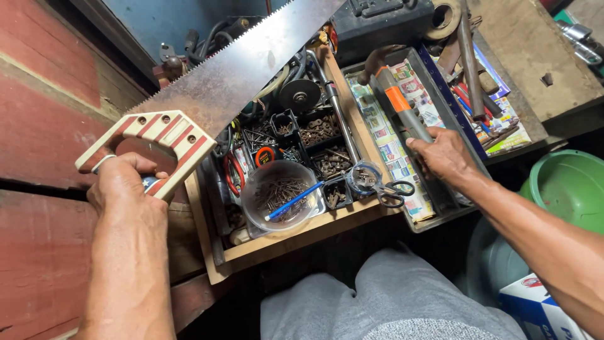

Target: Organizing and searching through various tools and hardware in a toolbox.

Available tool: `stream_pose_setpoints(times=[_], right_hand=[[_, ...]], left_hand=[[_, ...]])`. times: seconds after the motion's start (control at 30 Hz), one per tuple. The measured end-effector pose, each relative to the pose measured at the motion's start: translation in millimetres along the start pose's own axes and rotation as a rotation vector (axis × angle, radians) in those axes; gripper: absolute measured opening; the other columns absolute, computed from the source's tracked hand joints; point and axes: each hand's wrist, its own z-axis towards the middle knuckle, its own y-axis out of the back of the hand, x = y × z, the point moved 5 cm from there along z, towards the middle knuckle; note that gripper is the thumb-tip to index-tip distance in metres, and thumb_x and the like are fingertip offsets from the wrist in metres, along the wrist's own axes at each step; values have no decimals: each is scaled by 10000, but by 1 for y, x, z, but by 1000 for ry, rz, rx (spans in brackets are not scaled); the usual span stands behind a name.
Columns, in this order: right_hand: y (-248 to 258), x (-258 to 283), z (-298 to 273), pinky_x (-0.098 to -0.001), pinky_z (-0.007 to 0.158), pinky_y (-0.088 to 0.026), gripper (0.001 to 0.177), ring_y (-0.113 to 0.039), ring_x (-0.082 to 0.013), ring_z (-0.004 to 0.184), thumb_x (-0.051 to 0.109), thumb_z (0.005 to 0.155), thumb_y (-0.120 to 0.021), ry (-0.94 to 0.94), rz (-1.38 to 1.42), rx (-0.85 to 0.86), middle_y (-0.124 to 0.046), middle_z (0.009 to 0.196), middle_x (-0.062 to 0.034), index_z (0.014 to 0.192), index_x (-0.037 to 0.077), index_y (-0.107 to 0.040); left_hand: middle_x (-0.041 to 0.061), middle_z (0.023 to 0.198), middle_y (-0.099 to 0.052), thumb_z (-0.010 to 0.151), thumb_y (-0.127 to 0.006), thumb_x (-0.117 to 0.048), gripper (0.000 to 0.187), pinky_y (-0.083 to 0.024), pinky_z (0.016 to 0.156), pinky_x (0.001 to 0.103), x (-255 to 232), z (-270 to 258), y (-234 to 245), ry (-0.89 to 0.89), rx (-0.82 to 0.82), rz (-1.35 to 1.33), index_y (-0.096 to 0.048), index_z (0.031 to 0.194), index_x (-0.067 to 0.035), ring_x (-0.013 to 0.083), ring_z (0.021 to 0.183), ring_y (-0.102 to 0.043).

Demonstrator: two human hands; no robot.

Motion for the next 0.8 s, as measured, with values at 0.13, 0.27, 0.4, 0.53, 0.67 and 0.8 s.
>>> stream_pose_setpoints(times=[0.13,0.27,0.4,0.53,0.67,0.8], right_hand=[[-6,-29,22,-400,489,-487,347,-595,-243,534,295,922,-735,-65,-129,-21,-649,713,-146,1104,-1,-747],[-14,-35,34,-447,834,-531,488,-710,-318,874,435,878,-719,124,-411,-107,-745,931,-189,1163,40,-745],[-25,-26,30,-466,859,-533,465,-715,-341,917,439,900,-681,133,-385,-92,-745,957,-195,1140,47,-758],[-37,-19,30,-469,869,-532,503,-715,-343,927,445,928,-631,69,-367,-59,-748,972,-204,1227,48,-715],[-49,-44,50,-491,915,-529,572,-708,-369,1005,432,964,-581,-10,-492,123,-731,1064,-228,1390,51,-560],[-60,-72,73,-487,1019,-509,613,-690,-403,1137,399,928,-659,32,-601,204,-711,1200,-279,1404,25,-558]], left_hand=[[257,1041,-668,606,-528,175,559,-546,423,373,1,0,-1,20,1,-7,-472,1150,62,331,680,-737],[253,1054,-679,605,-515,177,581,-521,411,361,1,5,-7,8,80,-14,-556,1176,75,328,684,-730],[267,1030,-697,605,-503,186,577,-515,418,361,3,11,-8,22,98,-34,-545,1178,124,339,691,-737],[236,1011,-693,621,-521,169,560,-529,423,366,4,15,-8,37,102,1,-586,1174,110,316,666,-722],[193,956,-659,616,-494,159,574,-519,420,362,13,29,-16,9,208,-15,-615,1151,-9,289,598,-655],[177,937,-649,638,-491,151,532,-536,433,358,18,27,-19,52,225,5,-601,1128,-21,293,592,-649]])
